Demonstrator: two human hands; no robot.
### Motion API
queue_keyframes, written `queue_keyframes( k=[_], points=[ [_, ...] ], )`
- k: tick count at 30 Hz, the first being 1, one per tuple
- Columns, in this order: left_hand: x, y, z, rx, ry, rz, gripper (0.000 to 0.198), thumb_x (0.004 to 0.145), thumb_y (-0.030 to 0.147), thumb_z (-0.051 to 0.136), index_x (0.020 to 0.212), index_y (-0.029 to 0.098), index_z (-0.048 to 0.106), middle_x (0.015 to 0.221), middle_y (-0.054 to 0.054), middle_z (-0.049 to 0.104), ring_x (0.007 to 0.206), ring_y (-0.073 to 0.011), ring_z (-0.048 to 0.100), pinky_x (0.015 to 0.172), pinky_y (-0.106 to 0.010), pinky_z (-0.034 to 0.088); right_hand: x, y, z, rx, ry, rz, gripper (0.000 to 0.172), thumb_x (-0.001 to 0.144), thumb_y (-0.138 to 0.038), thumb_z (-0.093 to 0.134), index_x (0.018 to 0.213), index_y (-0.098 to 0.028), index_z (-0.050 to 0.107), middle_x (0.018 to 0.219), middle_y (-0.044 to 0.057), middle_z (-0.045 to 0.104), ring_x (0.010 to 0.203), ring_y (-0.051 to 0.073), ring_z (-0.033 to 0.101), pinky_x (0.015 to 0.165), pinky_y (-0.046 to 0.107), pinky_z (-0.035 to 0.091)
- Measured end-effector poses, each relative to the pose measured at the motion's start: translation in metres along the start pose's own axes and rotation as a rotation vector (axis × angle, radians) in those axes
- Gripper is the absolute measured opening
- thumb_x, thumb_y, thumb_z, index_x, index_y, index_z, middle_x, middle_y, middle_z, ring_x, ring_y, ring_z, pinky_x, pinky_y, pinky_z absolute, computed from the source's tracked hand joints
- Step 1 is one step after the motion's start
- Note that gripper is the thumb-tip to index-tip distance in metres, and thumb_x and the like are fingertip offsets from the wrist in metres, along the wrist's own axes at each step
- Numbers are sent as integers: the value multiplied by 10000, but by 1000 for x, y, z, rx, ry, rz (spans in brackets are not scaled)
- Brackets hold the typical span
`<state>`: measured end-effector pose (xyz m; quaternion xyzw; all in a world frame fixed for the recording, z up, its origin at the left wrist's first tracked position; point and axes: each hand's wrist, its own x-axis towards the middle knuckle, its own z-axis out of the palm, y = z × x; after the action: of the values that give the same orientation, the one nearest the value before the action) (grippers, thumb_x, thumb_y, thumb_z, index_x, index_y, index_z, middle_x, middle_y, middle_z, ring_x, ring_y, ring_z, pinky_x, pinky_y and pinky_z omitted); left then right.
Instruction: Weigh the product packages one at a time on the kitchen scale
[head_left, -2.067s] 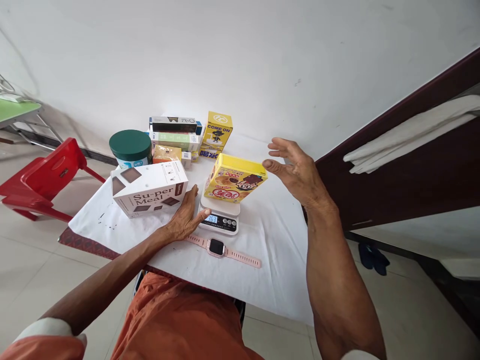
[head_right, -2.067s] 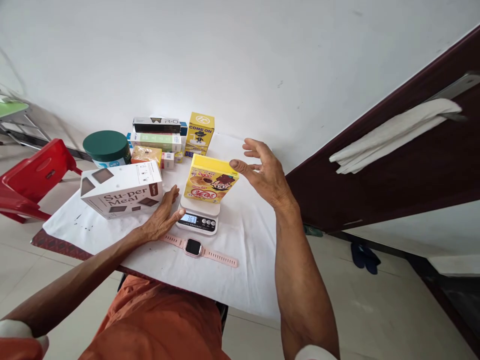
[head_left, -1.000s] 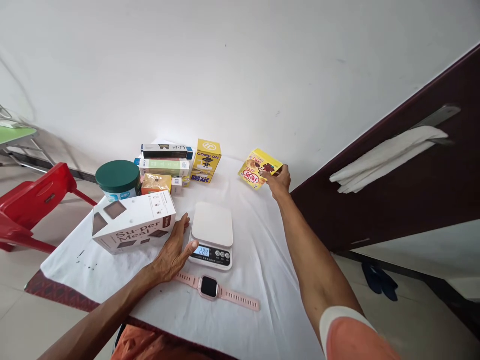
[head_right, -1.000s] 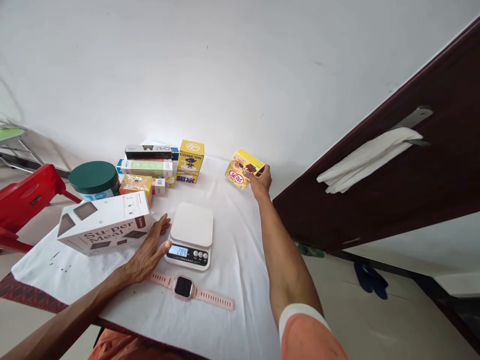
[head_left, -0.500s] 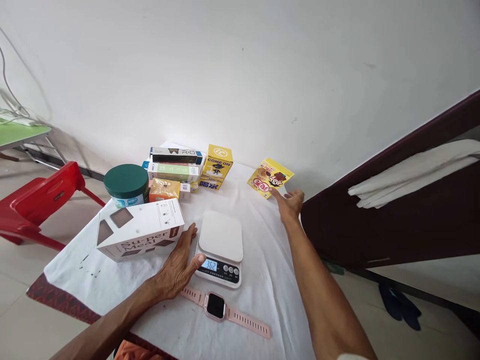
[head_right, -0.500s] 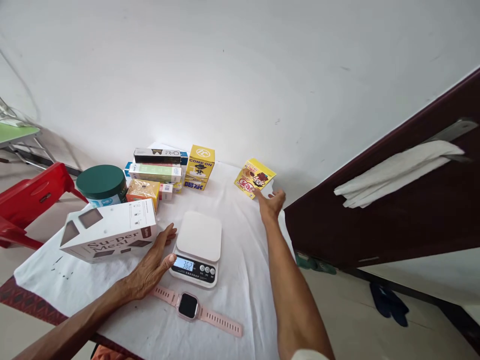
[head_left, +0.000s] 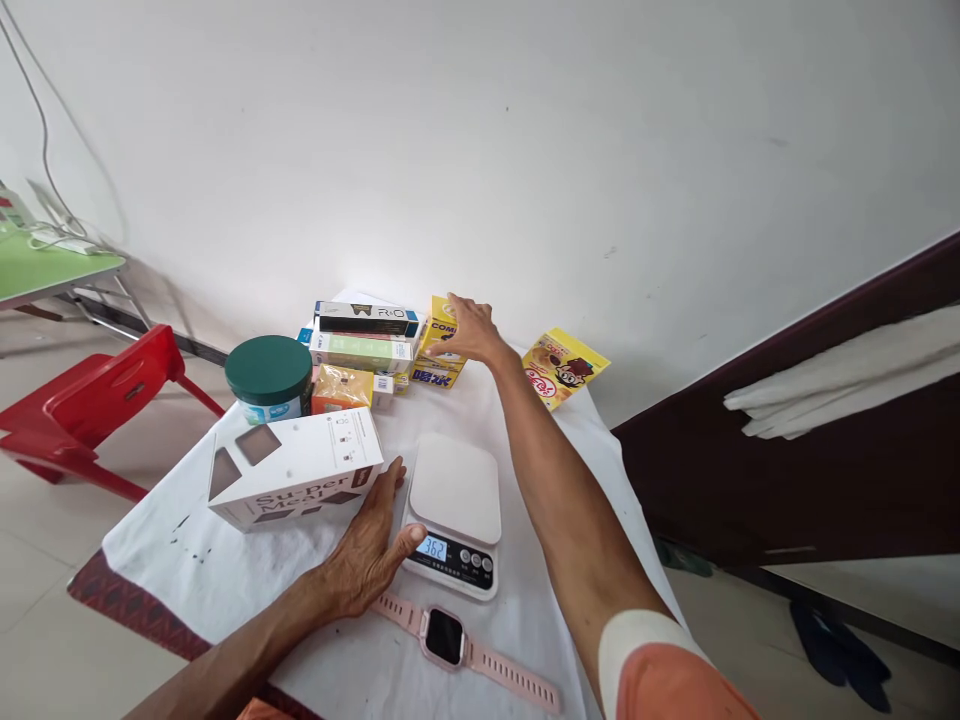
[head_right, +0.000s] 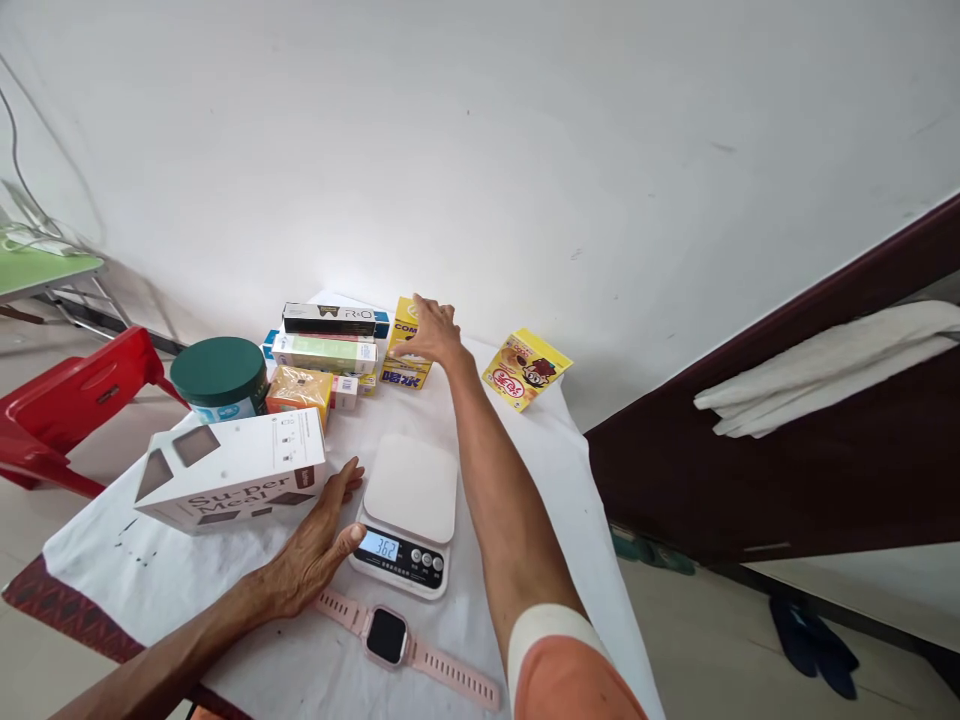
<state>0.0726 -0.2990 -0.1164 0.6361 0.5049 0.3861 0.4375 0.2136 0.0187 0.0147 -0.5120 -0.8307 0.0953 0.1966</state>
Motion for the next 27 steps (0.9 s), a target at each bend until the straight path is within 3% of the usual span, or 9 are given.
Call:
queue_keyframes(
  k=[3, 6, 12, 18, 23, 27],
  points=[
    [0, 4, -1, -1, -2, 5, 854, 1023, 615, 408, 1672, 193, 48, 1715, -199, 184, 1568, -335, 275, 1282, -561, 250, 10, 14, -14, -119, -126, -12, 959, 463, -400, 957, 1323, -241, 563, 1384, 136, 509, 1338, 419, 416, 1122, 589, 389],
    [0, 5, -1, 1, 2, 18, 850, 1022, 614, 413, 1671, 187, 68, 1703, -201, 217, 1559, -340, 288, 1277, -570, 251, 7, 19, -23, -111, -159, 33, 918, 511, -423, 937, 1313, -220, 537, 1382, 128, 481, 1309, 360, 476, 1130, 497, 406],
    [2, 2, 0, -1, 29, 37, 844, 1021, 612, 416, 1665, 172, 94, 1689, -230, 227, 1529, -360, 344, 1255, -578, 289, -21, 9, -21, -62, -16, 222, 947, 458, -577, 926, 1220, -173, 535, 1361, 188, 472, 1358, 442, 384, 1093, 598, 391],
    [6, 0, 0, 57, 44, 78, 859, 1015, 659, 370, 1647, 143, 101, 1630, -258, 301, 1477, -358, 407, 1222, -581, 335, -73, 25, -22, 154, 181, 269, 858, 543, -525, 897, 1232, -182, 516, 1226, 128, 599, 1165, 350, 573, 1044, 547, 472],
    [8, -2, 0, 78, 52, 114, 858, 1007, 675, 372, 1636, 144, 128, 1575, -252, 365, 1462, -355, 417, 1206, -581, 358, -114, 36, -62, 149, 341, 33, 870, 544, -522, 925, 1258, -212, 535, 1255, 110, 593, 1186, 358, 569, 1039, 567, 474],
    [8, -2, 0, 87, 70, 118, 836, 1007, 675, 374, 1631, 165, 151, 1555, -238, 392, 1447, -356, 440, 1188, -583, 381, -154, 18, -107, 166, 272, -63, 803, 561, -524, 938, 1224, -250, 575, 1182, 76, 644, 1077, 316, 616, 969, 514, 520]
  ],
)
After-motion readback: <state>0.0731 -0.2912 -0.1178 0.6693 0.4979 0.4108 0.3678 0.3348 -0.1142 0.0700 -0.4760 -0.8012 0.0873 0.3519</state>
